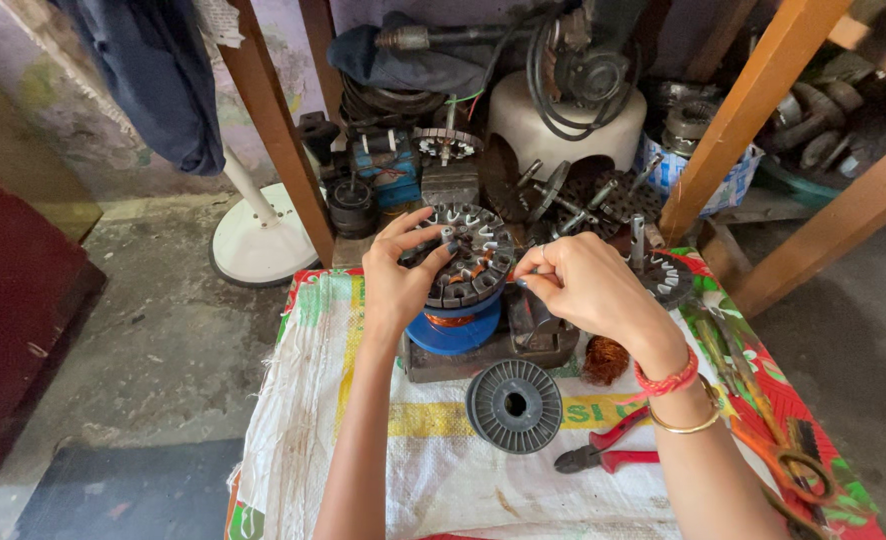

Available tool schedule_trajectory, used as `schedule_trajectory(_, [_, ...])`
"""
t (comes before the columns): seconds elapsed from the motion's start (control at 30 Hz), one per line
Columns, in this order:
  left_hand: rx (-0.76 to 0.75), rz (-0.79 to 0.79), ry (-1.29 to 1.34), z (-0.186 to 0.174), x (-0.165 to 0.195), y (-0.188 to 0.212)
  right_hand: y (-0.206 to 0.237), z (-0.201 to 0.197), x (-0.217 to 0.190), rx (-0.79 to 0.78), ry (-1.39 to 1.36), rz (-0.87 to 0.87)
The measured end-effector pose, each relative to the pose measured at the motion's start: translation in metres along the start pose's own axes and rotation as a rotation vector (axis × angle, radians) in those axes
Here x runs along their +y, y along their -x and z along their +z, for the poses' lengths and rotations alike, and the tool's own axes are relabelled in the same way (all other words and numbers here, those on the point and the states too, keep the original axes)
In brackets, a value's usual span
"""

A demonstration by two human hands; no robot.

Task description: The person winds copper wire into the slots of a motor armature held in a vise. They pull wire from a spool, insert it into the slots, and use a metal tool to push the wire down. The person rotates the armature to access different slots and continues winding until the visible slots are filled.

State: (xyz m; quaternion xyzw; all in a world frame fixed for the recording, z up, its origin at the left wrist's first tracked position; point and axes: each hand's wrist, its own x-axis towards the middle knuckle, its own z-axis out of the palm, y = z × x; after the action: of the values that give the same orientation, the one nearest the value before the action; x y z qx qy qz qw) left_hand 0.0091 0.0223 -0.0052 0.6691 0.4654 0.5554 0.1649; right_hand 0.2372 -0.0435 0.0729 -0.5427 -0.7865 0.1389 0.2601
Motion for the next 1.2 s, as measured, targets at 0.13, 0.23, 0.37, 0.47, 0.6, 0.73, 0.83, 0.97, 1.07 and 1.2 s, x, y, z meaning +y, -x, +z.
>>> schedule_trajectory(0.13, [0.002,0.002,-0.005,-0.001,0.001,0.001,-0.008,0.006,0.007,-0.008,0.007,-0.016])
schedule_trajectory(0.23, [0.000,-0.009,0.004,0.000,0.002,0.000,-0.009,0.008,0.014,-0.152,-0.059,-0.024])
schedule_trajectory(0.37, [-0.003,-0.013,-0.005,-0.001,0.003,0.000,-0.009,0.013,0.020,-0.130,0.021,-0.011])
schedule_trajectory(0.47, [-0.004,-0.015,-0.001,-0.001,0.004,0.000,-0.012,0.016,0.026,0.014,0.063,0.039])
schedule_trajectory(0.6, [-0.005,-0.013,0.001,-0.001,0.004,0.000,-0.015,0.016,0.036,0.194,0.006,0.054])
schedule_trajectory(0.73, [-0.003,-0.008,-0.001,-0.002,0.003,0.001,-0.017,0.014,0.041,0.328,-0.115,0.011])
schedule_trajectory(0.83, [-0.004,0.000,-0.003,-0.002,0.003,0.001,-0.016,0.015,0.042,0.436,-0.206,0.050])
schedule_trajectory(0.97, [0.000,-0.002,-0.013,-0.002,0.004,0.001,-0.016,0.014,0.047,0.523,-0.232,-0.004])
schedule_trajectory(1.07, [-0.002,0.001,-0.016,-0.003,0.004,0.000,-0.017,0.010,0.053,0.549,-0.230,-0.010])
schedule_trajectory(1.2, [-0.003,0.009,-0.018,-0.003,0.005,0.001,-0.014,0.005,0.055,0.533,-0.192,0.029])
